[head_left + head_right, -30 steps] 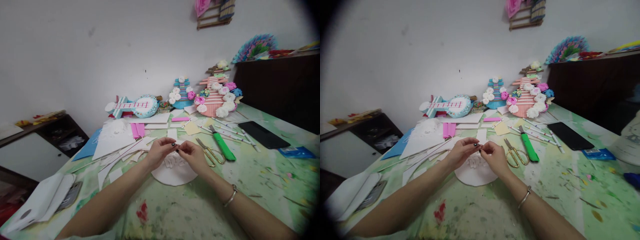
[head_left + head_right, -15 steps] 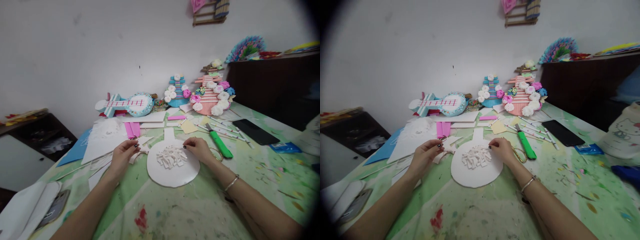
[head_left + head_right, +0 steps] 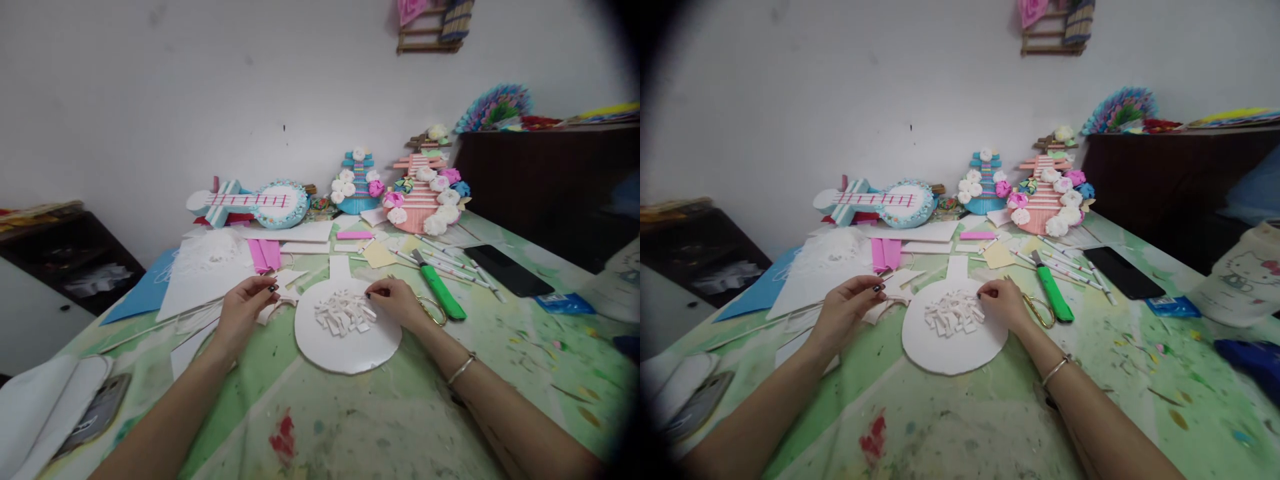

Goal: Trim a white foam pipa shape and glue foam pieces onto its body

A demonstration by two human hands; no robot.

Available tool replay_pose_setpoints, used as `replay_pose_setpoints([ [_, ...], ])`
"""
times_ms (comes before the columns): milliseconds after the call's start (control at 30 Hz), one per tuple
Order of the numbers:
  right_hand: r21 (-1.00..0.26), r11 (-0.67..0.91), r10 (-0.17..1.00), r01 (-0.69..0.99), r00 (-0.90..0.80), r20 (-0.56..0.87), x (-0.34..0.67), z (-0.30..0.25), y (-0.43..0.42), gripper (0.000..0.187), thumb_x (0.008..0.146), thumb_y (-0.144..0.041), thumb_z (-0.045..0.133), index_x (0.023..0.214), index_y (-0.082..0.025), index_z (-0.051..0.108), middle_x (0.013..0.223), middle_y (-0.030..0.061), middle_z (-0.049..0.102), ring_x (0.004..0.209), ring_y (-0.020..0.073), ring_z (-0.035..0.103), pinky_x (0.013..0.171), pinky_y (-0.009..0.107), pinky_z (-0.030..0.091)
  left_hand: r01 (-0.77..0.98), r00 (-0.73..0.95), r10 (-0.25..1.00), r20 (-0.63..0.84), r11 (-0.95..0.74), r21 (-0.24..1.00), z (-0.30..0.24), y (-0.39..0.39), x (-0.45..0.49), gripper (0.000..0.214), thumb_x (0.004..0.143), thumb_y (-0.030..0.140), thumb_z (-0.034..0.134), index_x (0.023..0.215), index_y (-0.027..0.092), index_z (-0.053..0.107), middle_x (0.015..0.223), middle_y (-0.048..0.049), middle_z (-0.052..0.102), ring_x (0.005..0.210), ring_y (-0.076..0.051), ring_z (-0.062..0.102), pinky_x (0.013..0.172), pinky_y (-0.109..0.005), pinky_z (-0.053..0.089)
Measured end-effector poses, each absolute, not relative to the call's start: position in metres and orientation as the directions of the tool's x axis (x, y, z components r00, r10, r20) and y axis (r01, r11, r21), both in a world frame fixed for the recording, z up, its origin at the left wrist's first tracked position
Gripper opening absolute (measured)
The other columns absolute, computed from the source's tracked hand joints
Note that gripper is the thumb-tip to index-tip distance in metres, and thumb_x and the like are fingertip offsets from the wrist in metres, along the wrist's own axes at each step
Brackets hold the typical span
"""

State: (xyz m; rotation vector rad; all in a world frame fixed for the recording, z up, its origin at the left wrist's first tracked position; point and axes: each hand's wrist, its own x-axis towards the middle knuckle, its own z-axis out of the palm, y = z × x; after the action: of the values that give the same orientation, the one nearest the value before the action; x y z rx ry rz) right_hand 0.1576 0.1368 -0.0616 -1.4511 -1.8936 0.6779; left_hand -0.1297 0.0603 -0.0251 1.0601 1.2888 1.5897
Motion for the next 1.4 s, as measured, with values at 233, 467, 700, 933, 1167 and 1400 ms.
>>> replay_pose_setpoints([
  [233,-0.718,0.244,0.97,0.652,-0.148,0.195,0.154,-0.061,0.136,0.018,0.065,-0.017,0.056,0.073,-0.017,0.072,0.063,0.0013,0.067,0.059,0.0136,0.057,0.053,0.022,0.038,-0.082,-0.316,0.943,0.107,-0.14,0.987,-0.026,0.061,-0.127,0.027,0.06,0.025,0.074,0.082,0.014,0.065,0.076,-0.0011,0.063,0.063,-0.01,0.059,0.068,-0.025,0.05],
  [467,-0.725,0.265,0.964,0.636,-0.183,0.192,0.155,-0.059,0.135,0.022,0.065,-0.017,0.053,0.074,-0.018,0.073,0.067,0.0009,0.07,0.061,0.0145,0.058,0.057,0.022,0.04,-0.083,-0.319,0.943,0.1,-0.133,0.988,-0.027,0.061,-0.129,0.027,0.06,0.024,0.073,0.083,0.013,0.065,0.076,-0.0007,0.062,0.063,-0.01,0.059,0.068,-0.025,0.05],
  [700,-0.739,0.304,0.951,0.601,-0.238,0.198,0.159,-0.06,0.134,0.028,0.069,-0.021,0.048,0.077,-0.019,0.074,0.072,0.0011,0.071,0.065,0.0157,0.059,0.059,0.024,0.041,-0.101,-0.337,0.937,0.086,-0.126,0.987,-0.025,0.06,-0.129,0.029,0.057,0.025,0.074,0.082,0.013,0.065,0.079,-0.0013,0.062,0.062,-0.01,0.058,0.068,-0.028,0.05],
  [933,-0.749,0.315,0.947,0.582,-0.245,0.208,0.159,-0.059,0.132,0.027,0.068,-0.023,0.049,0.076,-0.018,0.075,0.078,0.0026,0.071,0.068,0.0165,0.059,0.06,0.025,0.041,-0.099,-0.332,0.94,0.08,-0.119,0.988,-0.024,0.06,-0.129,0.029,0.058,0.025,0.073,0.083,0.013,0.065,0.08,-0.0011,0.062,0.063,-0.01,0.059,0.07,-0.027,0.05],
  [1167,-0.782,0.288,0.957,0.553,-0.186,0.222,0.167,-0.061,0.138,0.033,0.074,-0.028,0.045,0.087,-0.014,0.072,0.076,0.0041,0.071,0.067,0.0167,0.06,0.056,0.024,0.041,-0.086,-0.334,0.938,0.092,-0.128,0.988,-0.026,0.061,-0.131,0.028,0.058,0.025,0.073,0.082,0.013,0.064,0.08,-0.0012,0.062,0.062,-0.01,0.059,0.069,-0.028,0.05],
  [1400,-0.693,0.251,0.964,0.676,-0.108,0.243,0.202,-0.043,0.137,0.023,0.07,-0.025,0.053,0.081,-0.018,0.072,0.079,0.0049,0.071,0.07,0.0184,0.061,0.062,0.027,0.042,0.171,-0.359,0.911,0.201,-0.147,0.974,-0.031,0.065,-0.144,0.026,0.065,0.028,0.066,0.086,0.015,0.063,0.08,-0.0031,0.064,0.072,-0.015,0.06,0.074,-0.031,0.049],
])
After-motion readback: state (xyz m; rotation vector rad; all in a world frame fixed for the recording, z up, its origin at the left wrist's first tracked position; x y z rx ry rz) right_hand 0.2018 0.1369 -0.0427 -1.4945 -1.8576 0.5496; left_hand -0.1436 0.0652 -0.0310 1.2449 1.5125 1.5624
